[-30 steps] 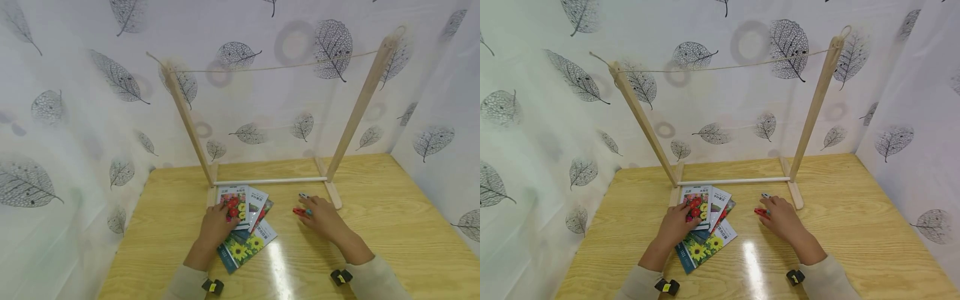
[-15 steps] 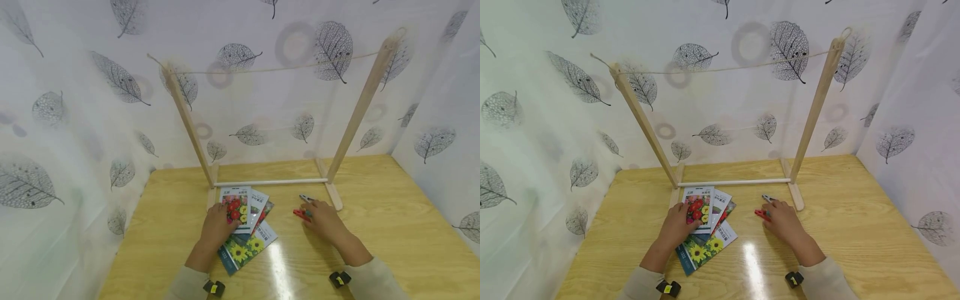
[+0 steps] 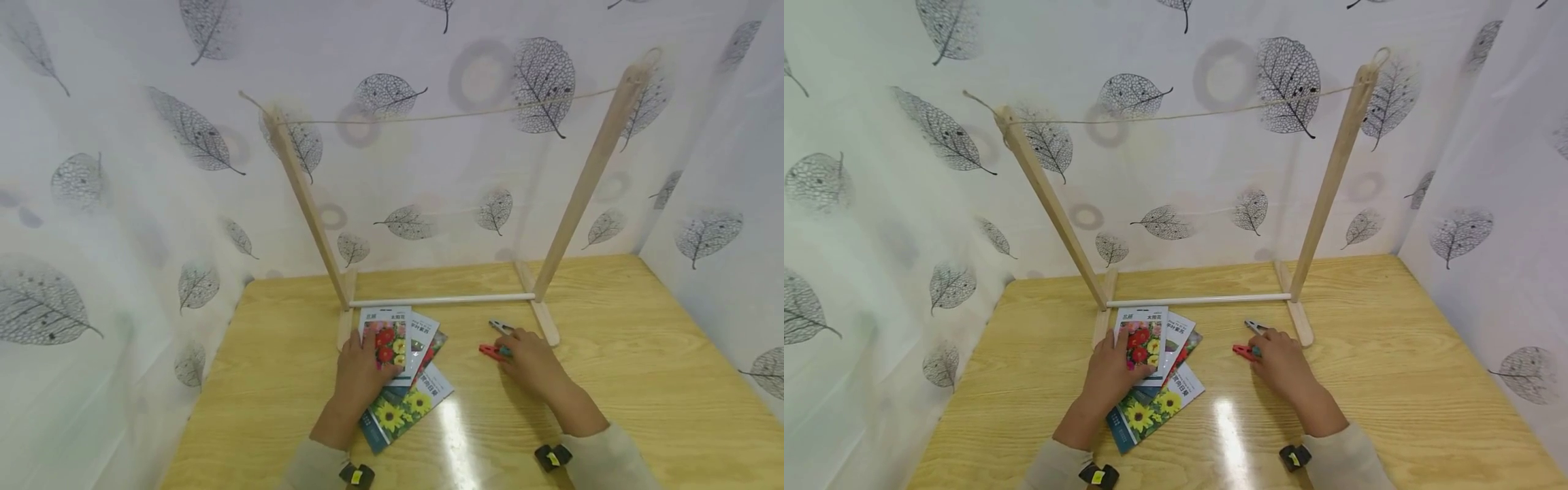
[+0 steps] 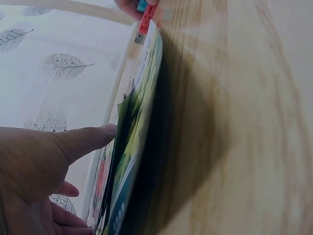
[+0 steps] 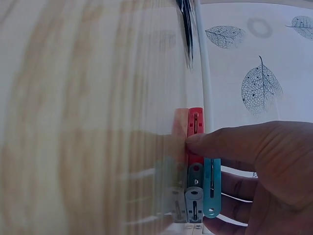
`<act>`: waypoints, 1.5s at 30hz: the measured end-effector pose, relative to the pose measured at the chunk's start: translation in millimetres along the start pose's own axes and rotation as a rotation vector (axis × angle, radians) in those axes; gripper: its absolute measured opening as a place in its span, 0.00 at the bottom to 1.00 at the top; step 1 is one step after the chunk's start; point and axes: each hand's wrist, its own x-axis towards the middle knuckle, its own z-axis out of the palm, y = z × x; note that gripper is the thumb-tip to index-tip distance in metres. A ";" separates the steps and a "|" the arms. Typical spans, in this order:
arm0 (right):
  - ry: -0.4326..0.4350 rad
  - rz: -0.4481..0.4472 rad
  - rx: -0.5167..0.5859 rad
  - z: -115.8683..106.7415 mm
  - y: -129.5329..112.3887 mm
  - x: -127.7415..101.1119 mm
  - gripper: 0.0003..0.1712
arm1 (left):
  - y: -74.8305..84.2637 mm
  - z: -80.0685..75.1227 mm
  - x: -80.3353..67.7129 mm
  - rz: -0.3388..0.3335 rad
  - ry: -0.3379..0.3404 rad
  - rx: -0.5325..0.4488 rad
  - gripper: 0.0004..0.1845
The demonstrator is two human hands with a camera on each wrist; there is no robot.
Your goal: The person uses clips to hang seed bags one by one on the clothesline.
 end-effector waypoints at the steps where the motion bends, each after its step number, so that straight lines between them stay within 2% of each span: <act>1: 0.003 0.001 0.003 0.1 0.4 0.0 0.16 | 0.2 0.2 0.6 -0.002 0.000 -0.003 0.53; 8: 0.028 -0.001 0.018 1.4 2.1 -0.2 0.15 | 0.3 -1.3 4.0 -0.006 0.018 0.033 0.52; 12: 0.032 -0.001 0.024 2.8 2.2 0.1 0.16 | -2.5 -2.9 4.2 -0.019 0.035 0.031 0.48; 23: 0.048 -0.005 0.017 5.7 2.0 -0.6 0.16 | -13.0 -5.0 10.4 -0.029 0.110 -0.147 0.37; 31: 0.039 -0.003 0.014 2.8 -1.3 -1.7 0.16 | -14.8 -8.7 14.1 -0.103 0.079 -0.221 0.32; 33: 0.037 -0.005 0.014 2.7 -1.7 -1.8 0.16 | -16.3 -9.3 15.0 -0.117 0.069 -0.237 0.33; 40: 0.055 -0.015 0.011 4.4 0.8 -1.1 0.16 | -22.2 -11.8 19.4 -0.069 0.108 -0.357 0.37; 45: 0.066 -0.017 0.020 5.0 0.7 -0.8 0.16 | -23.2 -15.9 19.5 -0.088 0.080 -0.406 0.38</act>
